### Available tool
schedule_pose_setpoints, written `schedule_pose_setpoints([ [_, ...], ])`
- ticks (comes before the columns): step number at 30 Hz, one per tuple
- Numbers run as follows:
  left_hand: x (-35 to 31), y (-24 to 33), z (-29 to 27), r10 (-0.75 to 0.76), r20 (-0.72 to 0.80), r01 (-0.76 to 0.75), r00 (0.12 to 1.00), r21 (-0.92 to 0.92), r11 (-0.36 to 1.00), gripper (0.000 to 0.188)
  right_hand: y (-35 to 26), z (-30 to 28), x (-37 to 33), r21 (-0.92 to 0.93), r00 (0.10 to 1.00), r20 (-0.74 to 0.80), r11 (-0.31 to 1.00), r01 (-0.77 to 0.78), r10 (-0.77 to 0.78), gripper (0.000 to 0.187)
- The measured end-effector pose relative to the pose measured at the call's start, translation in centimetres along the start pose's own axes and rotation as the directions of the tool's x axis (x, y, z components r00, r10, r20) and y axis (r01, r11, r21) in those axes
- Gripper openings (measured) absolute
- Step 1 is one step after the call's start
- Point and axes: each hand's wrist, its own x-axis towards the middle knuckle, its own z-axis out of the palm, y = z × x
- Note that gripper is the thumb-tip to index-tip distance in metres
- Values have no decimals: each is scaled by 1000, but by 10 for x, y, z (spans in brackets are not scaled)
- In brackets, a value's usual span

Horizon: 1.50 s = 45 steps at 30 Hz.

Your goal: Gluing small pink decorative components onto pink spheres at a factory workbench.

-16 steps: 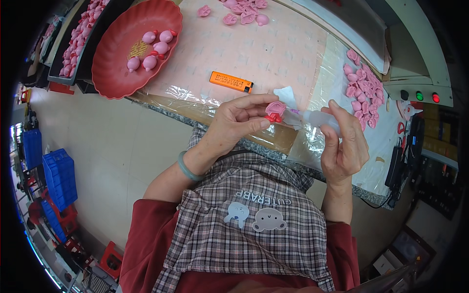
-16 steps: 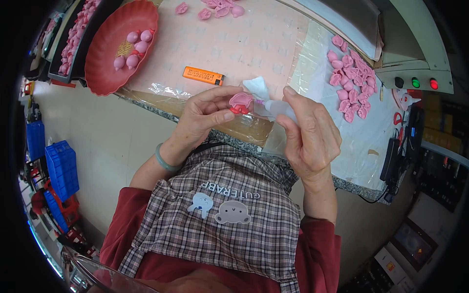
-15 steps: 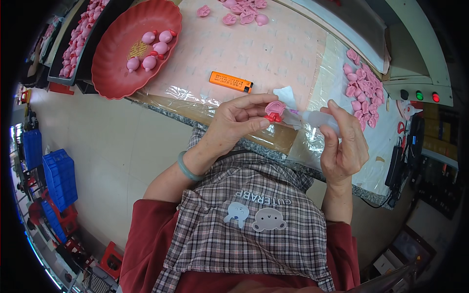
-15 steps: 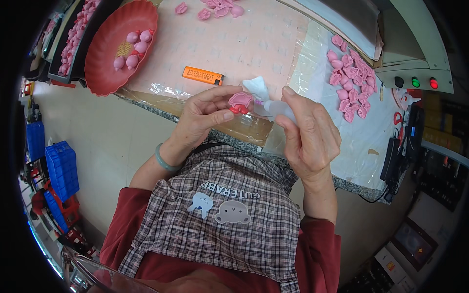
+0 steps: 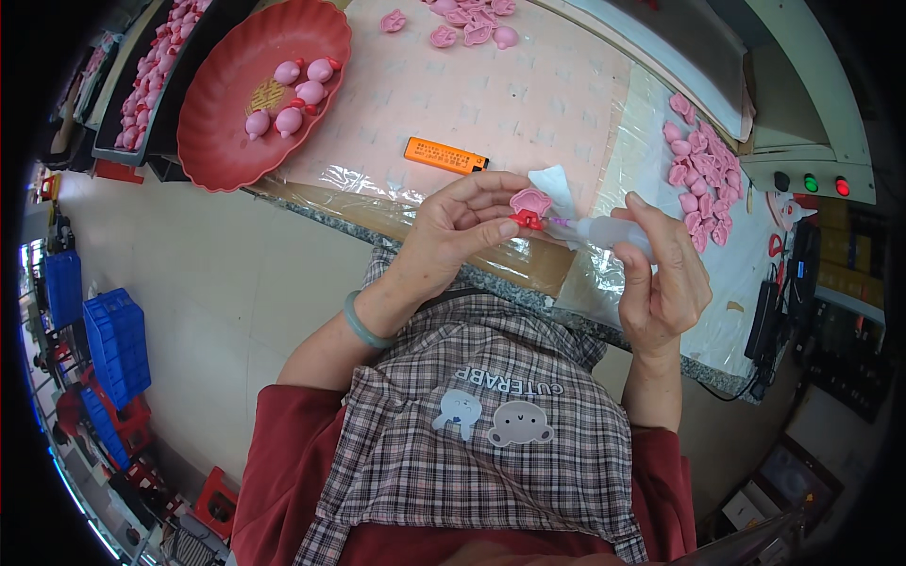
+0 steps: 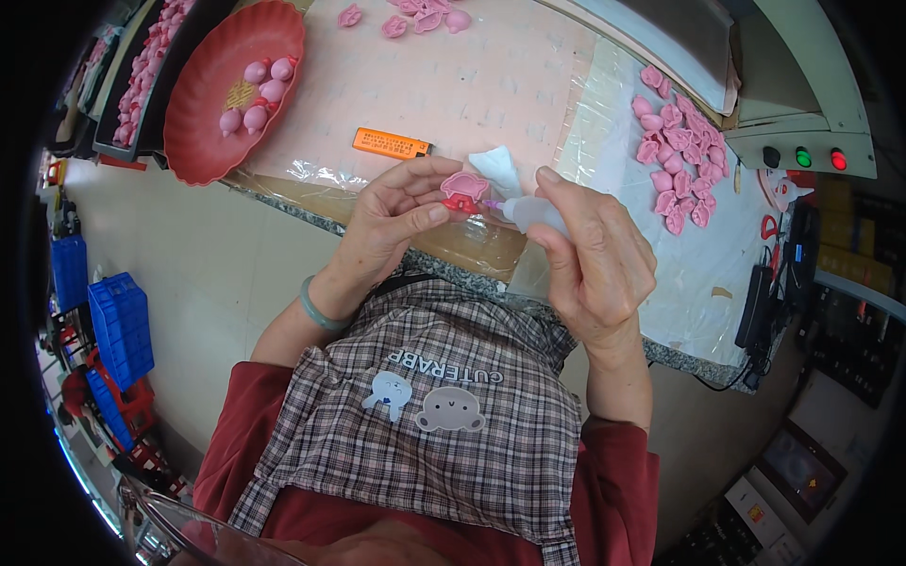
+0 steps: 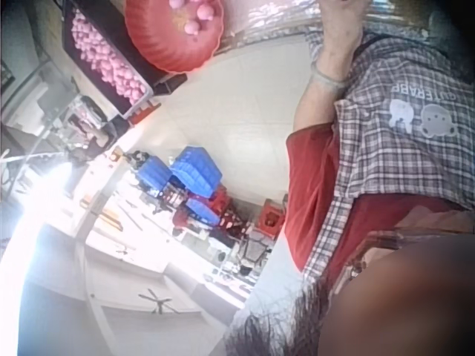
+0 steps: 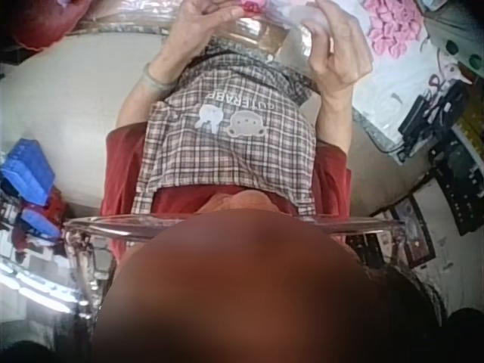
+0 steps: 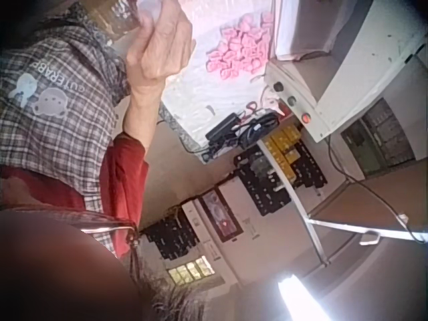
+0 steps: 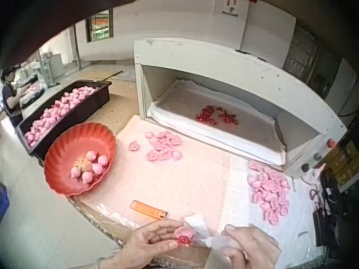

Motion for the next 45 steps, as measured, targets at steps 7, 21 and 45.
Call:
schedule_pose_setpoints([
  [7, -1, 0, -2, -2, 25, 0, 1000, 52, 999, 43, 7, 1, -4, 126, 994, -71, 989, -74, 83, 32],
  [21, 0, 3, 1, -17, 24, 16, 1000, 30, 999, 41, 4, 5, -5, 115, 998, -27, 992, -50, 53, 33],
  [45, 0, -3, -3, -4, 58, 0, 998, 57, 998, 51, 23, 16, -21, 323, 948, -138, 918, -230, 287, 35],
])
